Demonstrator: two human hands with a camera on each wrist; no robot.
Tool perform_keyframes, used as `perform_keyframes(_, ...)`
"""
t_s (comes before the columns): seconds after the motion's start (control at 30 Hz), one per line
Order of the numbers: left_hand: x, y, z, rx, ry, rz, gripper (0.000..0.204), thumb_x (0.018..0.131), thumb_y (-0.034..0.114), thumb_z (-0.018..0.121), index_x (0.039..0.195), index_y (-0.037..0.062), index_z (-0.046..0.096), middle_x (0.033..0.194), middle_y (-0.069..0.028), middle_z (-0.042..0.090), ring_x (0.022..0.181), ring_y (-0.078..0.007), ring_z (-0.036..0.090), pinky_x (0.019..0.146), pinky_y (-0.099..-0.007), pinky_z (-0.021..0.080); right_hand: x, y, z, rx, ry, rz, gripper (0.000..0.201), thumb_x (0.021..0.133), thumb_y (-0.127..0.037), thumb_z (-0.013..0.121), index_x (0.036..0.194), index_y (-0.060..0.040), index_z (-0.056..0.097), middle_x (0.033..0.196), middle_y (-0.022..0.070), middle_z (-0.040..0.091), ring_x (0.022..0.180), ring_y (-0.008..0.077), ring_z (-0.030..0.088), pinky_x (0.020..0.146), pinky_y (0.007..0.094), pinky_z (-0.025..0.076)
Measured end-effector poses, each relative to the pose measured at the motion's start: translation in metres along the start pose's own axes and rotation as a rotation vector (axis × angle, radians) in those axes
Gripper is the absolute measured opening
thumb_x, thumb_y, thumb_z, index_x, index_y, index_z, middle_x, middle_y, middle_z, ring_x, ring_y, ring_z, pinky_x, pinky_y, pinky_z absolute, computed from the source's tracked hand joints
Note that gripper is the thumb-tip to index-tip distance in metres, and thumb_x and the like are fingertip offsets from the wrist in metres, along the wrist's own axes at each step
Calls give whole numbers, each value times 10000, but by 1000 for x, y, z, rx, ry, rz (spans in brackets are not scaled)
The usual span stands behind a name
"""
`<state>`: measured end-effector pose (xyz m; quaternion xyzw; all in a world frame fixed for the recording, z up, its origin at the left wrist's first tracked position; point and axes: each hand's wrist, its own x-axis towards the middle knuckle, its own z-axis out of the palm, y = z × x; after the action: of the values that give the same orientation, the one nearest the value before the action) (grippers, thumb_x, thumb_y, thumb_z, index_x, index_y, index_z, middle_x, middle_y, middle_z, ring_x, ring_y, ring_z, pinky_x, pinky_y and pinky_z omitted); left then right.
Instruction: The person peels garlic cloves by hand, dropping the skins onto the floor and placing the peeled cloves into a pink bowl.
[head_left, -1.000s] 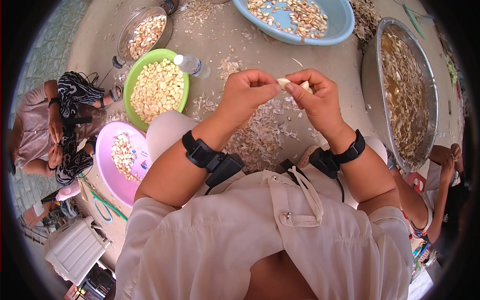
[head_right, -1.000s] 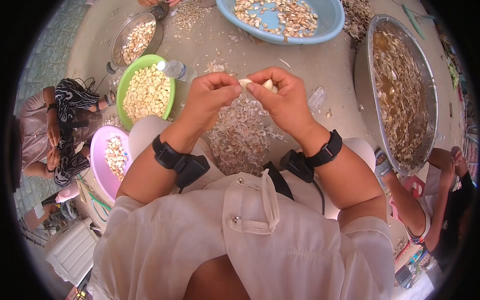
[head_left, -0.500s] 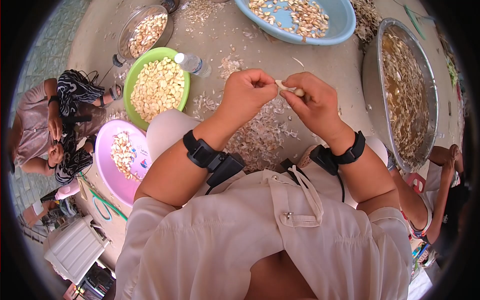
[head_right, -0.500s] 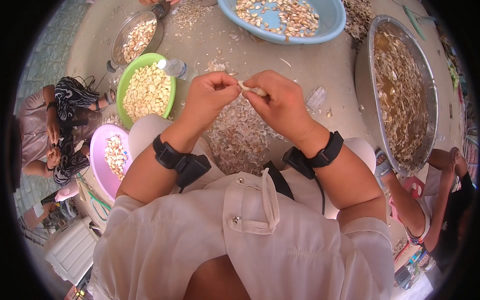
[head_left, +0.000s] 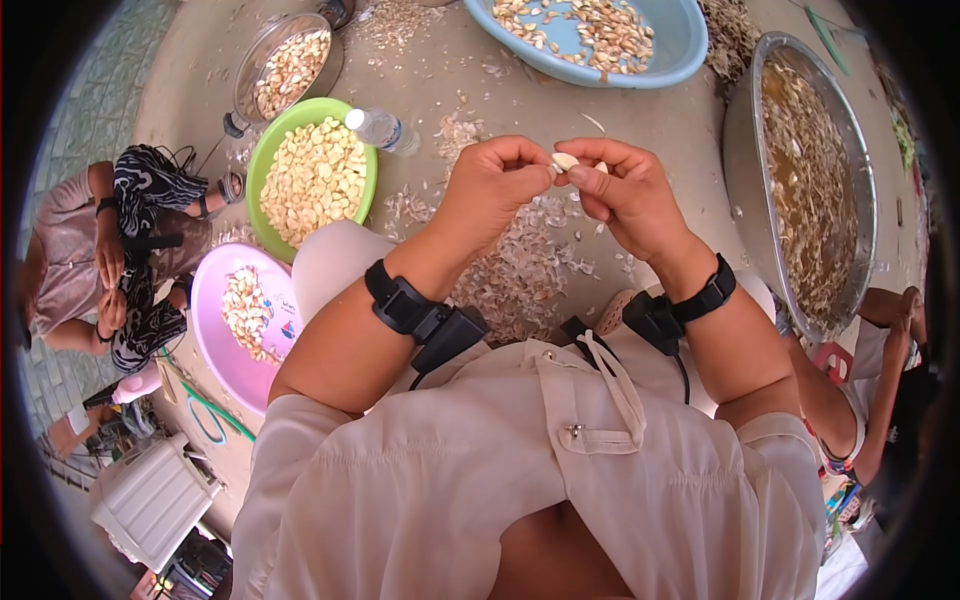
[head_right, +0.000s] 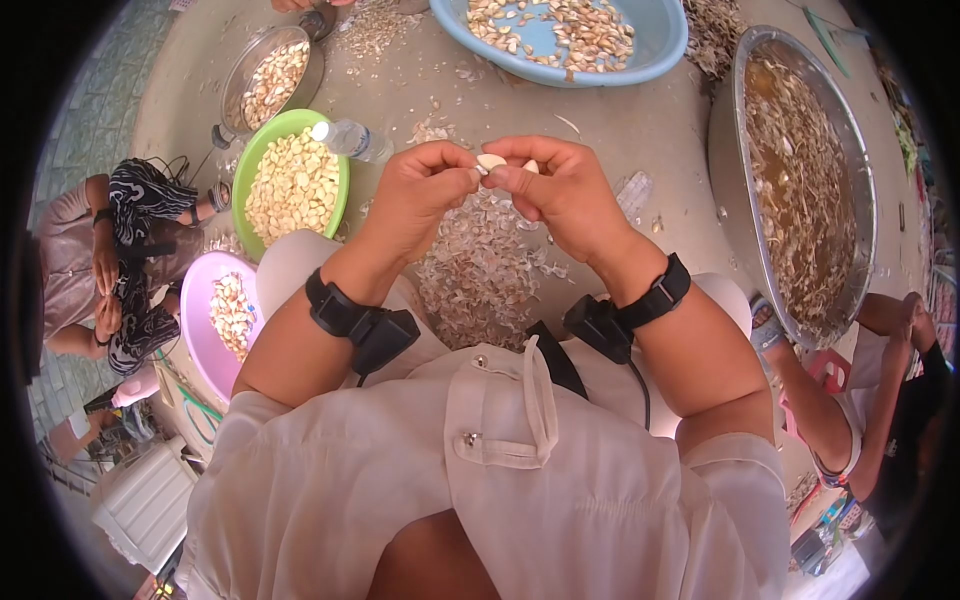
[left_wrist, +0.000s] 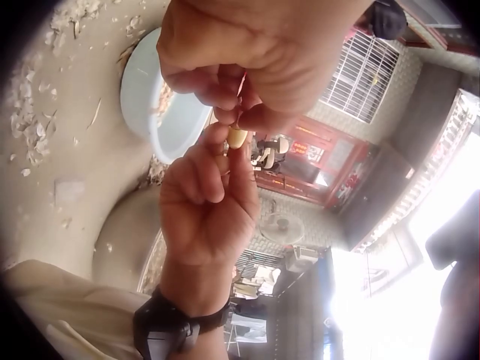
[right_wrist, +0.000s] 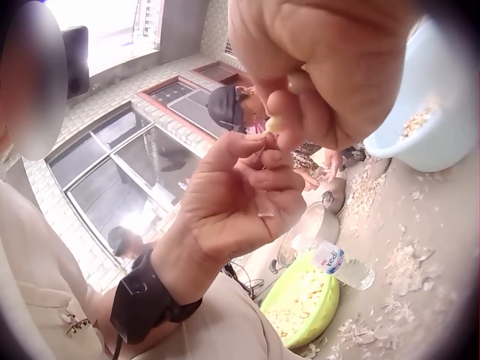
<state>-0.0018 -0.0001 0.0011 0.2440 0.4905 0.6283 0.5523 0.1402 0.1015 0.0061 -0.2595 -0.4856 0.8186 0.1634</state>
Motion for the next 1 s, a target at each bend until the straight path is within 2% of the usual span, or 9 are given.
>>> perform_keyframes(0.37,0,-1,-3,-47,-71,12,40,773,37,582,806,16,574,688,-8,533,612,-63,453,559,-183,360,-1,-3,-2,124,-62,86,225,846,-77,551,1049,16,579,804,91,613,500,50,425,458,166,344)
perform_keyframes(0.47,2,-7,-10,-90,-36,24,42,775,47,582,806,21,569,690,-6,526,619,-70,454,571,-191,363,-1,-4,-2,129,-56,80,231,844,-74,552,1056,14,578,806,91,612,499,49,424,459,169,348)
perform_keyframes(0.57,2,-3,-14,-132,49,-38,58,783,68,584,808,16,575,706,-2,526,637,-74,457,591,-199,365,-2,-5,0,98,-40,47,234,831,-53,561,1054,15,580,776,59,598,501,45,422,462,170,351)
perform_keyframes(0.67,3,-3,0,125,262,139,92,788,73,593,855,10,598,718,6,537,646,-75,468,597,-209,382,-2,-2,-2,80,-66,-38,237,812,-19,565,1046,9,588,771,34,583,512,42,425,466,169,351)
perform_keyframes(0.77,3,-9,-6,188,195,131,129,769,70,626,884,13,624,742,3,560,650,-76,481,595,-213,398,-1,-3,-4,-24,-49,-78,253,792,2,572,1043,-13,600,785,24,570,523,34,427,485,162,362)
perform_keyframes(0.87,-6,4,2,484,141,150,143,735,65,662,866,11,644,745,-14,582,653,-80,495,593,-215,409,-3,-9,-5,-185,-37,-47,260,787,-4,575,1044,-23,607,834,25,576,599,59,472,560,189,405)
perform_keyframes(0.97,-3,2,5,699,138,440,112,708,87,665,793,13,660,661,-24,570,553,-65,490,514,-198,401,-4,-10,-1,-407,-41,-233,262,781,-7,574,1040,-26,608,856,28,581,691,101,507,647,227,425)
perform_keyframes(1.0,-3,0,4,690,138,441,116,702,87,664,789,12,659,653,-32,569,548,-72,494,512,-203,405,-3,-9,-2,-469,-56,-288,260,779,-6,571,1036,-25,607,854,34,580,710,116,512,660,234,425)
